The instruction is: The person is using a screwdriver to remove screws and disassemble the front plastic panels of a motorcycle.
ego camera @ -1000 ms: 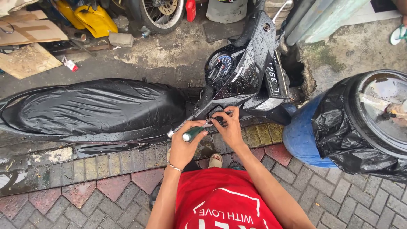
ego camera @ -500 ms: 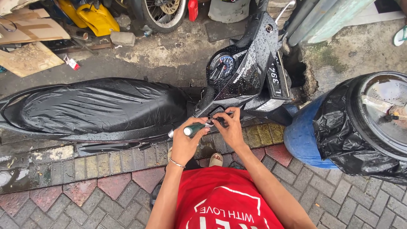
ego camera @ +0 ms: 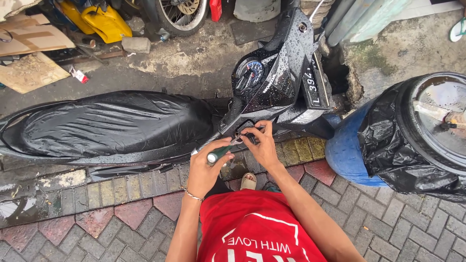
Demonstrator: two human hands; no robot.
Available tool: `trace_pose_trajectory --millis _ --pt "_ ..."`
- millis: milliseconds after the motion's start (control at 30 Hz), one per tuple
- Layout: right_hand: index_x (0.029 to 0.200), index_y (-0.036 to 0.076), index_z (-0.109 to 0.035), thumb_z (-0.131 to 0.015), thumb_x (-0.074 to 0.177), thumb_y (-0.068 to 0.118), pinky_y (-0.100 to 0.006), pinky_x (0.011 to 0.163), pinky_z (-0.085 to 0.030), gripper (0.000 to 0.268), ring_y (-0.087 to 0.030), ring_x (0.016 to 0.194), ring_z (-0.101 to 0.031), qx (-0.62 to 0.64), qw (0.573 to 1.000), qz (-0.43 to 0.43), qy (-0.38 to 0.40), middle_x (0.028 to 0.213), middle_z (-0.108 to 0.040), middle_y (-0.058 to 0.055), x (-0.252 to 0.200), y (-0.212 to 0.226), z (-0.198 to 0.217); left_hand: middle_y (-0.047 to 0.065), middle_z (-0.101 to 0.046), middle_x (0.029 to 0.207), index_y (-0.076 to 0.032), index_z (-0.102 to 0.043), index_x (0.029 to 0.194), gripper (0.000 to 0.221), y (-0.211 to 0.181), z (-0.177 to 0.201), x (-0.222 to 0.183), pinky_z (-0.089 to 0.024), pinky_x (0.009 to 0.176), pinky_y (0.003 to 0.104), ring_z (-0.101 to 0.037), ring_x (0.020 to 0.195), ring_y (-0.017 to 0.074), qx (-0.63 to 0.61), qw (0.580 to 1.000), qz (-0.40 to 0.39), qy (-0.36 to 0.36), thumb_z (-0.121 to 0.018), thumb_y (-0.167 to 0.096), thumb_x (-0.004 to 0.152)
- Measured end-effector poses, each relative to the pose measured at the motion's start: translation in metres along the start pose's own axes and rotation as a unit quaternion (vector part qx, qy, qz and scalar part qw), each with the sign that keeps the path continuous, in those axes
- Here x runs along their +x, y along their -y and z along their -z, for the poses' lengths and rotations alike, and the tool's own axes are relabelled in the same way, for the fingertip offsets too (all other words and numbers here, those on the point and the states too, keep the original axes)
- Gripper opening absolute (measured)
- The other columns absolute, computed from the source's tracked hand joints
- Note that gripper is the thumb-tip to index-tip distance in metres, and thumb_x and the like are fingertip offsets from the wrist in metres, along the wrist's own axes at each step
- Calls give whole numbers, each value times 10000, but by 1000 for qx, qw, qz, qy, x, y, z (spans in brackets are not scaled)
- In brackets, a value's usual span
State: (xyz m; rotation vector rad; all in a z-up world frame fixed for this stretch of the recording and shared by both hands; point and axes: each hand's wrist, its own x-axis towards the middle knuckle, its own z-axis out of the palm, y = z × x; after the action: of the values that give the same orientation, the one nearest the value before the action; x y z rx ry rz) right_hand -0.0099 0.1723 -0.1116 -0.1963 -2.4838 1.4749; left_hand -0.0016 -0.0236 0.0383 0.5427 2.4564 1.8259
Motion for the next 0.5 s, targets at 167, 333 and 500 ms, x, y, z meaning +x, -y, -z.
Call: trace_pose_trajectory --millis 167,333,500 --pt "1023 198 -725 -803 899 168 -377 815 -584 150 -221 820 -601 2 1000 -2 5 1158 -452 -80 1 2 0 126 -806 1048 -82 -775 1018 321 8 0 2 -589 857 446 -762 961 358 53 996 8 -65 -917 -153 739" --pt "1044 192 -715 -813 889 173 -387 829 -581 185 -217 838 -584 6 1000 0 15 1168 -429 -76 -1 -1 1 126 -801 903 -97 -786 937 332 28 -11 4 -586 794 401 -773 869 307 53 990 30 -131 -977 -235 703" --pt "1055 183 -694 -815 895 195 -398 834 -577 201 -220 855 -579 13 999 -4 29 1172 -412 -77 3 1 3 95 -748 795 -96 -663 788 314 31 -22 14 -579 746 385 -755 810 270 52 977 -8 -205 -958 -200 766"
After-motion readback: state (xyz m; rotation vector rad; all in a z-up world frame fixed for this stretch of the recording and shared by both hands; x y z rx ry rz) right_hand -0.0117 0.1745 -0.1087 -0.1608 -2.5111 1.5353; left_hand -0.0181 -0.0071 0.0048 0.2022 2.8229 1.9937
